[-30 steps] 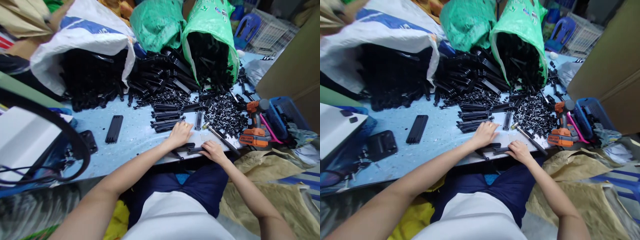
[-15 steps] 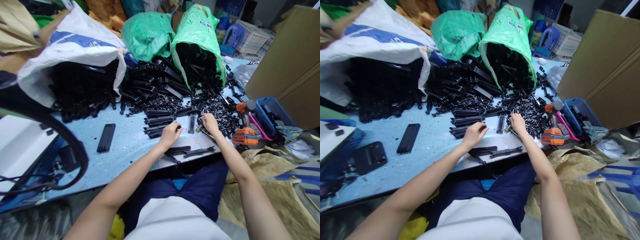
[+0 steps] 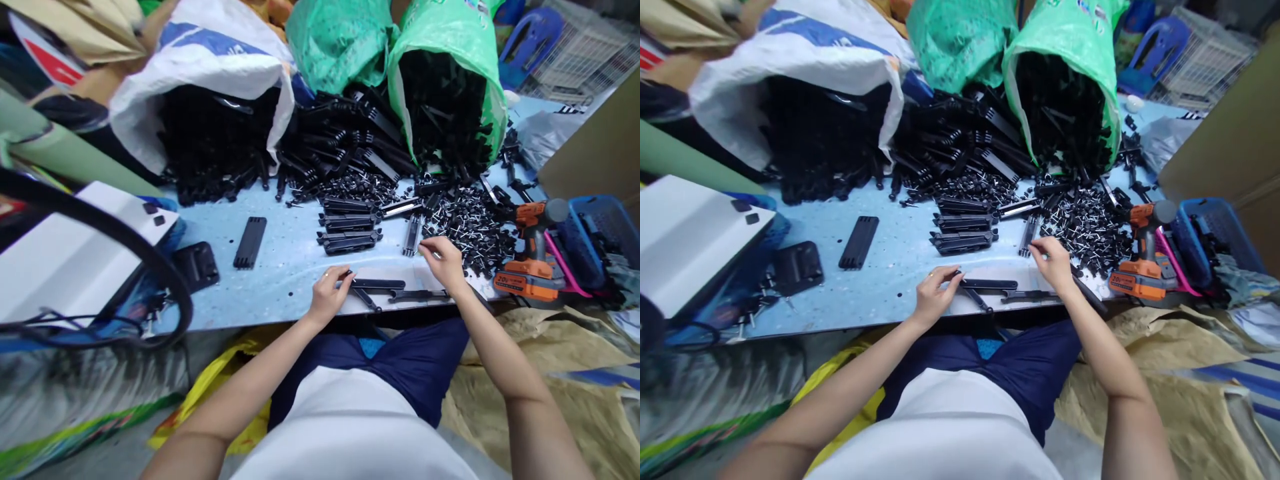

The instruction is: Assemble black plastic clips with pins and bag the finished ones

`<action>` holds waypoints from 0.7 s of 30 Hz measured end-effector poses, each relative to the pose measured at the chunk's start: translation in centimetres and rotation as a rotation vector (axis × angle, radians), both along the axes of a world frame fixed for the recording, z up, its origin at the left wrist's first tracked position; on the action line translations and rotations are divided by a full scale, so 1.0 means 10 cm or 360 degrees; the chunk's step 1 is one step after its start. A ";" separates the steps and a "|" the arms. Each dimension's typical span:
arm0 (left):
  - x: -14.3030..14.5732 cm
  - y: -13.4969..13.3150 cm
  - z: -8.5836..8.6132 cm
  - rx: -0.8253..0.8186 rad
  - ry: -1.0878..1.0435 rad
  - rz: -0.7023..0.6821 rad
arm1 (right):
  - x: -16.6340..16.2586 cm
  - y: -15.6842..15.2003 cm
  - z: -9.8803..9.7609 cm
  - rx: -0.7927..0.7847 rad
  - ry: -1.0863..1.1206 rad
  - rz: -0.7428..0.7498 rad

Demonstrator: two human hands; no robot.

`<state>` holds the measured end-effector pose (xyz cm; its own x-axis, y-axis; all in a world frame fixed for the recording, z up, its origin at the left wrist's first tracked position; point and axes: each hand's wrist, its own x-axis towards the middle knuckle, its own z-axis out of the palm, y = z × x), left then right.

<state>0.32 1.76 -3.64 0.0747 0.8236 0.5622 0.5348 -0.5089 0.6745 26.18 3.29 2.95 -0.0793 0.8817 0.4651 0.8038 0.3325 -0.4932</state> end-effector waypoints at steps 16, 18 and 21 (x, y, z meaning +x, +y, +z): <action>-0.18 0.07 0.03 0.0322 0.0448 -0.0439 | -0.22 -0.56 -0.16 -0.0092 -0.0071 0.0253; -0.19 0.12 0.07 0.0424 0.0449 -0.0495 | -0.21 -0.56 -0.17 -0.0034 -0.0096 0.0269; -0.21 0.15 0.12 0.0701 0.0536 -0.0619 | -0.20 -0.55 -0.18 0.0033 -0.0141 0.0329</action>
